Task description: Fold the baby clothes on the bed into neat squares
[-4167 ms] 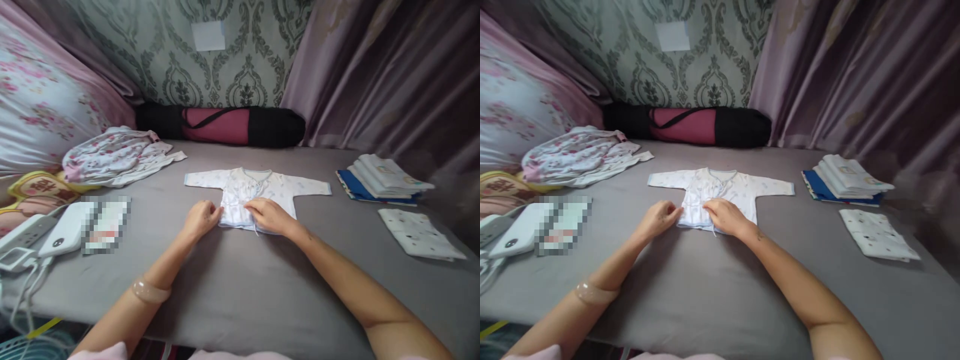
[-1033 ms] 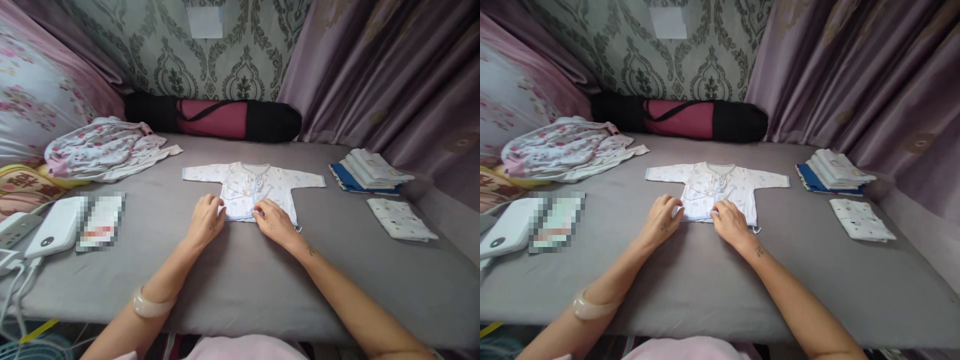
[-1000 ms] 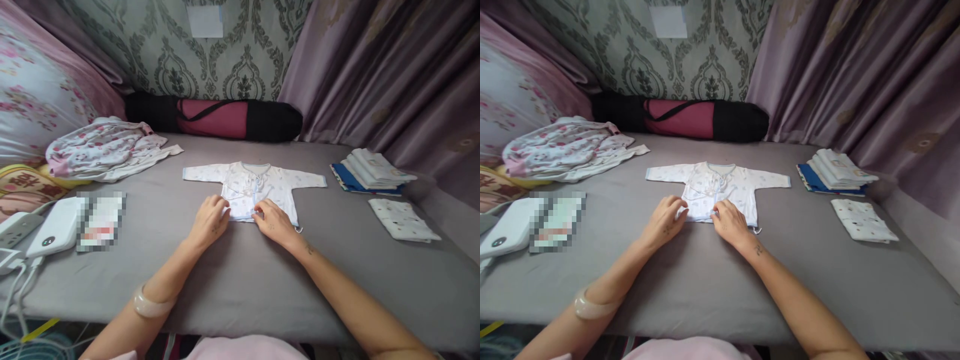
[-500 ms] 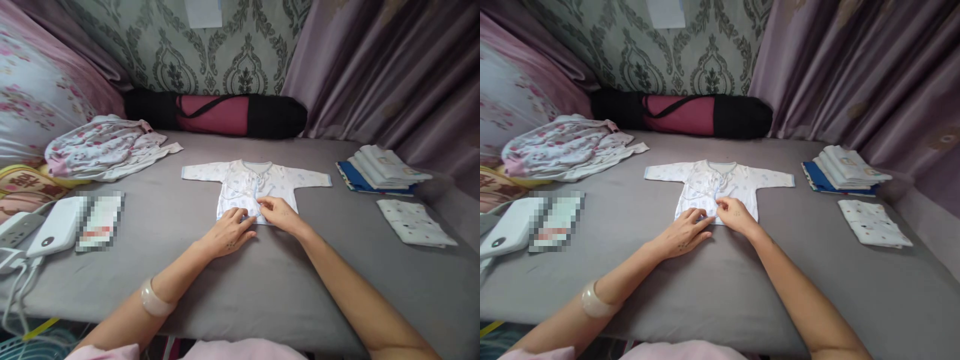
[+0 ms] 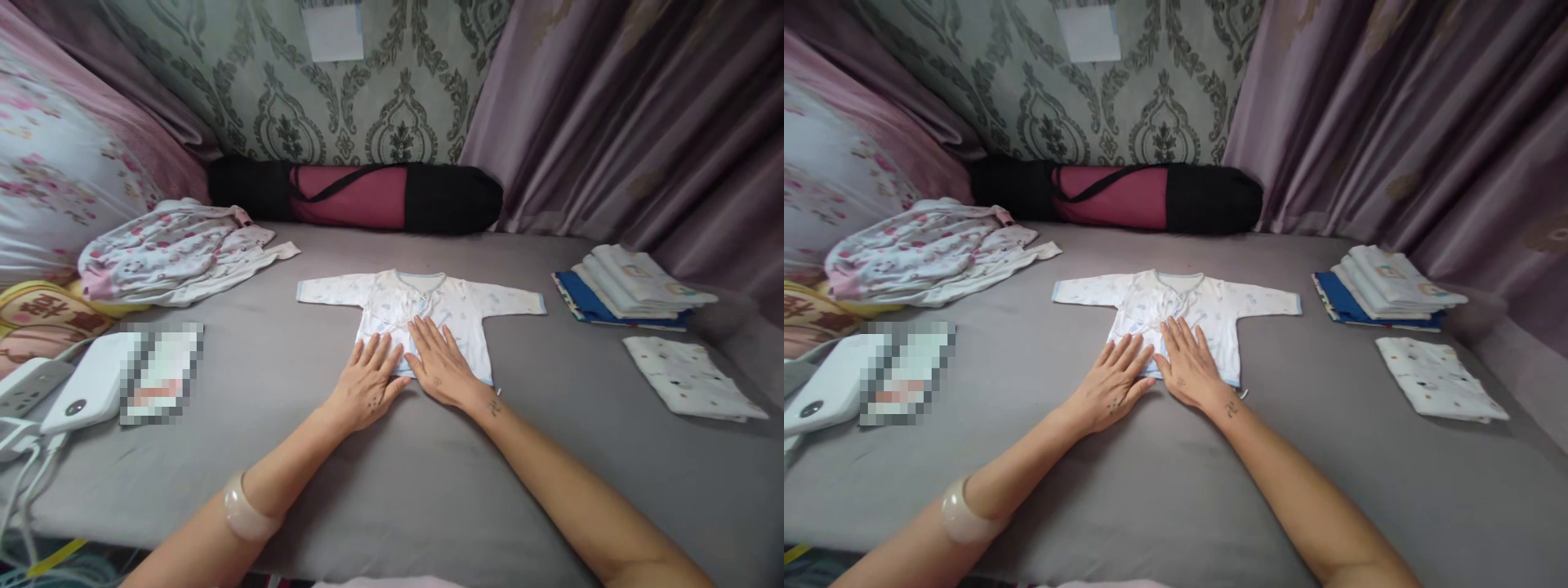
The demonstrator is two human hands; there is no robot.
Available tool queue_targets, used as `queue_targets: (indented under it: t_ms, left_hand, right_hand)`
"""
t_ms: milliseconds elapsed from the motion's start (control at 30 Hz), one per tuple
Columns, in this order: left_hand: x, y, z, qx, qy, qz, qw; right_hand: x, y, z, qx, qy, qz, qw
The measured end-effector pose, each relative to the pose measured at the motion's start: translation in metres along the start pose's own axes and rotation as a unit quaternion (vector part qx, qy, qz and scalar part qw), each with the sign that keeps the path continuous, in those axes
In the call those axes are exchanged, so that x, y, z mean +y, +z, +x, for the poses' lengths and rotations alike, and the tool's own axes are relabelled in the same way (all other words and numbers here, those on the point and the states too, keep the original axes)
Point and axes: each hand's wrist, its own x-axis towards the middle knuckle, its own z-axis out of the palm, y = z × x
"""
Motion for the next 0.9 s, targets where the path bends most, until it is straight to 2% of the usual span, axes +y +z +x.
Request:
queue_targets:
  t_ms: [133,233,300,367,400,500,567,633,700,767,900]
  left_hand:
    - [0.002,0.001,-0.001,0.0,0.0,-0.013,1.0]
    - [0.0,-0.009,0.003,-0.018,-0.008,-0.059,0.998]
    - [-0.009,-0.023,0.011,-0.032,-0.017,-0.129,0.991]
    - [-0.023,-0.04,0.022,-0.02,-0.057,-0.214,0.975]
    - [-0.031,-0.048,0.028,0.0,-0.09,-0.247,0.965]
    - [-0.053,-0.066,0.05,0.074,-0.167,-0.28,0.942]
    - [-0.059,-0.069,0.065,0.089,-0.173,-0.288,0.937]
    - [-0.055,-0.065,0.082,0.082,-0.156,-0.297,0.938]
    - [-0.044,-0.056,0.1,0.066,-0.125,-0.297,0.945]
    - [-0.03,-0.047,0.118,0.046,-0.091,-0.287,0.953]
    - [-0.003,-0.025,0.157,0.023,-0.021,-0.255,0.966]
  right_hand:
    - [-0.001,0.003,-0.001,-0.002,0.008,-0.002,1.0]
    - [0.0,-0.001,0.0,-0.027,0.013,0.029,0.999]
    - [0.006,-0.008,0.003,-0.063,0.008,0.098,0.993]
    - [0.02,-0.017,0.011,-0.066,0.012,0.201,0.977]
    - [0.031,-0.023,0.016,-0.043,0.022,0.254,0.966]
    - [0.079,-0.043,0.032,0.093,0.102,0.341,0.93]
    - [0.118,-0.056,0.039,0.168,0.219,0.309,0.91]
    - [0.153,-0.065,0.042,0.19,0.364,0.224,0.884]
    - [0.177,-0.068,0.04,0.176,0.465,0.153,0.854]
    - [0.188,-0.066,0.037,0.162,0.502,0.107,0.843]
    - [0.188,-0.055,0.031,0.173,0.519,0.029,0.837]
